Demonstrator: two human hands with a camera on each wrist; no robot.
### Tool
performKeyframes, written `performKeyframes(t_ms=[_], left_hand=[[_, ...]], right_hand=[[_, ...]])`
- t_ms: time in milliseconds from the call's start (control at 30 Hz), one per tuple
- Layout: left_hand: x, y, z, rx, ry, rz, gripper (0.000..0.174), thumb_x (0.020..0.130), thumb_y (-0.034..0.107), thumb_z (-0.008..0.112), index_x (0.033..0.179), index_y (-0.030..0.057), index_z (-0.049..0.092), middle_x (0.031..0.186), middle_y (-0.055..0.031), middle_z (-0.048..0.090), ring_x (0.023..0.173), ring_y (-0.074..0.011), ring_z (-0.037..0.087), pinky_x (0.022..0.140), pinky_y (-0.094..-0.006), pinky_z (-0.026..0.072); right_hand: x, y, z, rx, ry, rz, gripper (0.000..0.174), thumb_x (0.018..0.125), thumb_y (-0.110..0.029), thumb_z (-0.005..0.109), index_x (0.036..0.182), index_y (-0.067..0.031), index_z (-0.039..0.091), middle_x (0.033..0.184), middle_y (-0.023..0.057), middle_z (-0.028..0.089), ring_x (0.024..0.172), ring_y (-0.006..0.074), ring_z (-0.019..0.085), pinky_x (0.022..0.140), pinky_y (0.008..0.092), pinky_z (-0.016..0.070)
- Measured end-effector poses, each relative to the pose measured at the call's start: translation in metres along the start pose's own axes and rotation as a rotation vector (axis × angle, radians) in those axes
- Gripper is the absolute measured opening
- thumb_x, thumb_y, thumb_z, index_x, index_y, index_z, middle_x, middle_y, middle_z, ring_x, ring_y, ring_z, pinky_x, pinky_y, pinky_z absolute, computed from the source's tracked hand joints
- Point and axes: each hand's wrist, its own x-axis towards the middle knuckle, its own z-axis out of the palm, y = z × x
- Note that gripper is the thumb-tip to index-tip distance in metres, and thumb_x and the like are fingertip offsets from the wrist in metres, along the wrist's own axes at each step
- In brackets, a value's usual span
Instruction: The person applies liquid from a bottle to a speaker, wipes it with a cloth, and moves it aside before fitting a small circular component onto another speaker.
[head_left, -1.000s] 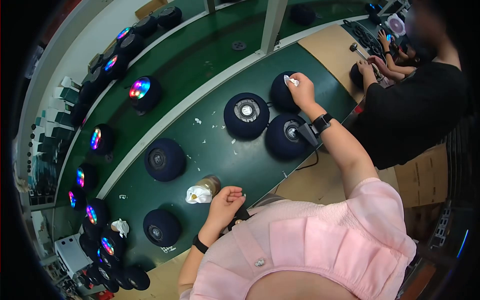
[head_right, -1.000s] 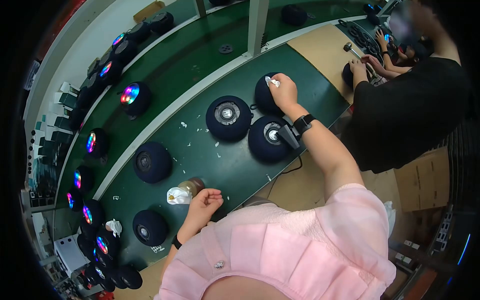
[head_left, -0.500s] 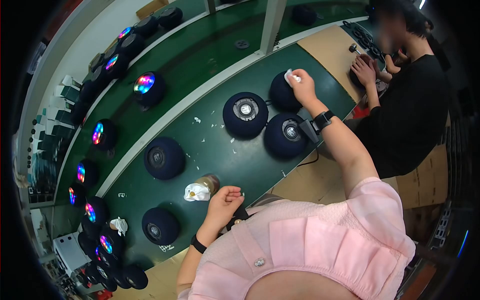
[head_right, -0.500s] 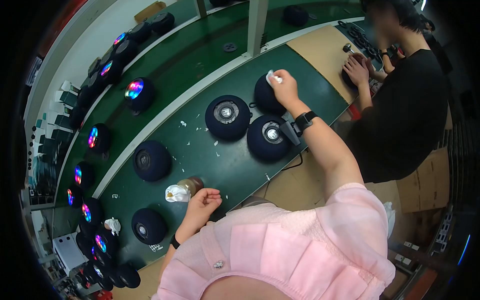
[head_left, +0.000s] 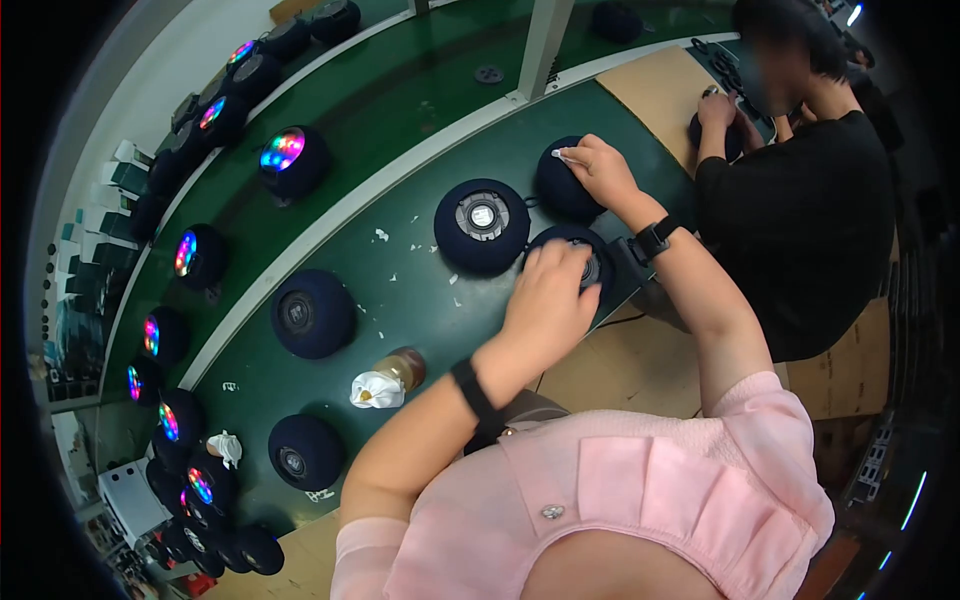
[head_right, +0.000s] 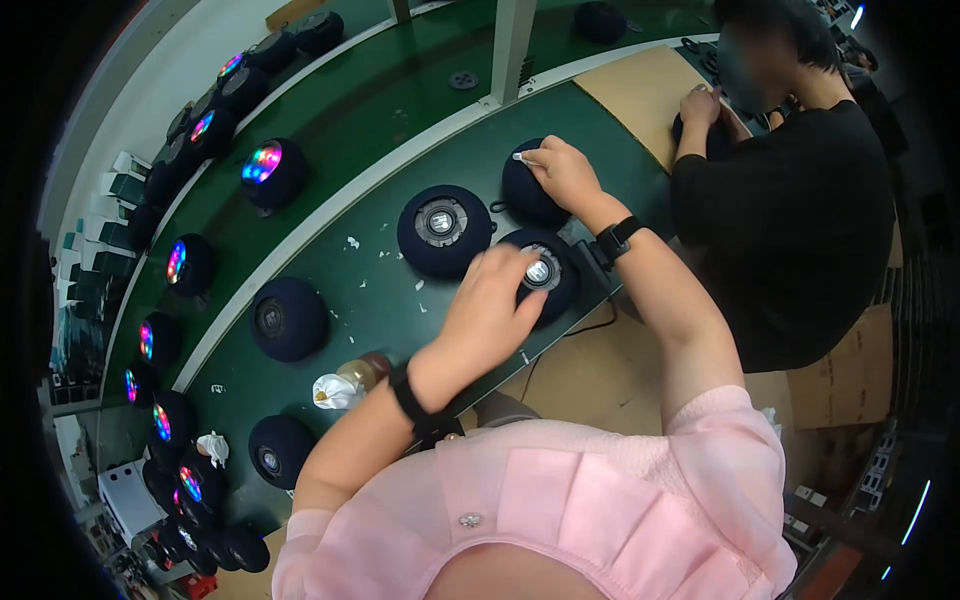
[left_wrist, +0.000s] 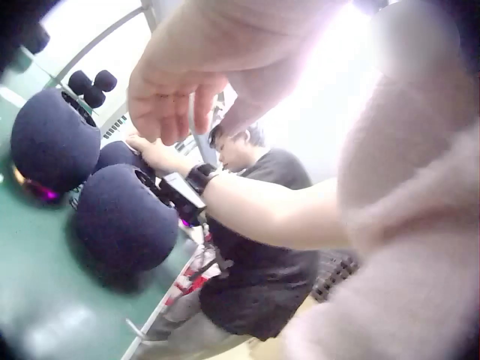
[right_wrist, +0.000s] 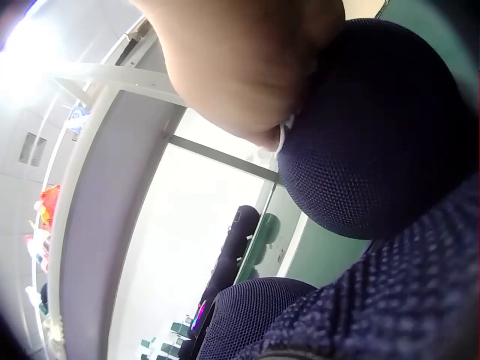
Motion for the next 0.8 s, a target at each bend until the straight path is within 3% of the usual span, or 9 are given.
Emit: performKeyframes(t_ms=[133, 267, 333, 433, 633, 800], left_hand=[[0.057, -0.024, 0.031, 0.294, -0.025, -0.100, 0.053, 0.075, 0.018, 0.065, 0.122, -0.0007, 0.049, 0.114, -0.0154, 0.048, 0.106, -0.0316, 0.046, 0.084, -0.0416, 0.0432], [0.075, -0.045, 0.053, 0.414, -0.070, -0.135, 0.058, 0.076, 0.022, 0.065, 0.126, 0.0003, 0.046, 0.120, -0.0150, 0.046, 0.112, -0.0312, 0.044, 0.086, -0.0429, 0.0421], [0.077, -0.051, 0.057, 0.440, -0.090, -0.153, 0.056, 0.078, 0.025, 0.064, 0.125, 0.0004, 0.046, 0.123, -0.0159, 0.044, 0.115, -0.0310, 0.042, 0.087, -0.0437, 0.0409], [0.074, -0.057, 0.066, 0.450, -0.074, -0.131, 0.057, 0.079, 0.026, 0.063, 0.126, 0.0002, 0.044, 0.124, -0.0165, 0.044, 0.117, -0.0304, 0.042, 0.088, -0.0432, 0.0402], [0.073, -0.060, 0.071, 0.507, -0.021, -0.090, 0.059, 0.078, 0.026, 0.063, 0.127, -0.0001, 0.043, 0.123, -0.0152, 0.045, 0.117, -0.0279, 0.042, 0.087, -0.0408, 0.0397], [0.071, -0.065, 0.075, 0.535, 0.038, -0.028, 0.058, 0.078, 0.025, 0.062, 0.126, -0.0017, 0.042, 0.123, -0.0167, 0.045, 0.116, -0.0284, 0.044, 0.085, -0.0402, 0.0423]], right_hand=[[-0.006, -0.001, -0.011, 0.033, 0.009, -0.103, 0.015, 0.076, -0.009, 0.062, 0.089, -0.0108, 0.069, 0.080, 0.0086, 0.058, 0.075, 0.0270, 0.058, 0.067, 0.0359, 0.0476], [0.010, -0.012, -0.019, 0.080, 0.249, -0.041, 0.006, 0.073, -0.007, 0.064, 0.079, -0.0071, 0.066, 0.077, 0.0080, 0.058, 0.070, 0.0275, 0.058, 0.062, 0.0351, 0.0479], [0.015, -0.009, -0.011, 0.073, 0.270, -0.111, 0.003, 0.071, -0.008, 0.064, 0.075, -0.0063, 0.064, 0.075, 0.0074, 0.057, 0.070, 0.0268, 0.058, 0.062, 0.0349, 0.0476], [0.014, 0.001, 0.002, -0.041, 0.091, -0.344, 0.012, 0.068, -0.005, 0.066, 0.079, -0.0046, 0.064, 0.076, 0.0072, 0.054, 0.073, 0.0258, 0.056, 0.063, 0.0348, 0.0472], [0.000, 0.001, -0.017, 0.036, -0.153, -0.404, 0.019, 0.068, -0.003, 0.064, 0.087, -0.0048, 0.066, 0.074, 0.0086, 0.054, 0.072, 0.0265, 0.056, 0.065, 0.0352, 0.0476], [0.007, 0.001, -0.009, 0.022, -0.109, -0.388, 0.013, 0.071, -0.006, 0.062, 0.083, -0.0040, 0.066, 0.072, 0.0086, 0.055, 0.072, 0.0268, 0.056, 0.065, 0.0358, 0.0478]])
